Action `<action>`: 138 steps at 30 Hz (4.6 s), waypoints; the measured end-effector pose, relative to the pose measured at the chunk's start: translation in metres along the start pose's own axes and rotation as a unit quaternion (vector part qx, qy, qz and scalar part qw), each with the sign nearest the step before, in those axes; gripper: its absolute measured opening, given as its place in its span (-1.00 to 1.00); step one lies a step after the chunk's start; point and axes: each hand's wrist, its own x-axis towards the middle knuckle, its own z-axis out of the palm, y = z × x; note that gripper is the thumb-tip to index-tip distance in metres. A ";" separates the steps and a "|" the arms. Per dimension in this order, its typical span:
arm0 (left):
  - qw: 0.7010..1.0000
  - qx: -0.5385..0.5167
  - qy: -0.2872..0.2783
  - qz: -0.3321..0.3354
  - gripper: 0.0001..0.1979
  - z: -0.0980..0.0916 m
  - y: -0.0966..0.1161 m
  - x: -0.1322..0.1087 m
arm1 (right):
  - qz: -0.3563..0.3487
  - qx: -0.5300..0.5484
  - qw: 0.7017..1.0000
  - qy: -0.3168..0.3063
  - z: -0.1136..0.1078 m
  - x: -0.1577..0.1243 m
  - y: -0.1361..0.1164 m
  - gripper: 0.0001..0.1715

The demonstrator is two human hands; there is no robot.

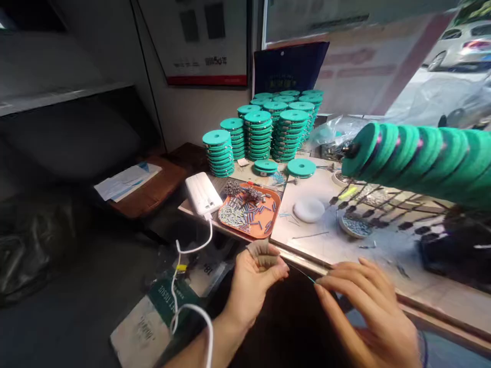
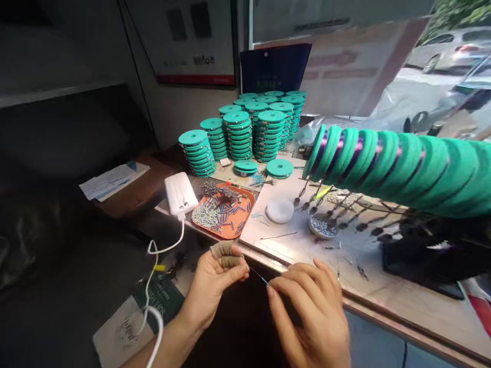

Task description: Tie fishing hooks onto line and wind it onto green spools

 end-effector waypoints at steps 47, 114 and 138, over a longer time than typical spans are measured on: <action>0.888 0.322 0.075 0.319 -0.79 0.009 -0.027 -0.004 | 0.139 0.041 0.989 0.019 0.009 0.010 -0.008 -0.89; 0.363 0.848 -0.087 0.377 -0.31 -0.002 -0.023 0.014 | -0.105 -0.238 0.938 -0.227 -0.054 0.022 0.067 -0.69; 0.753 0.524 -0.108 0.383 -0.48 0.001 -0.008 0.006 | -0.018 -0.036 0.978 -0.203 -0.065 0.029 0.062 -0.82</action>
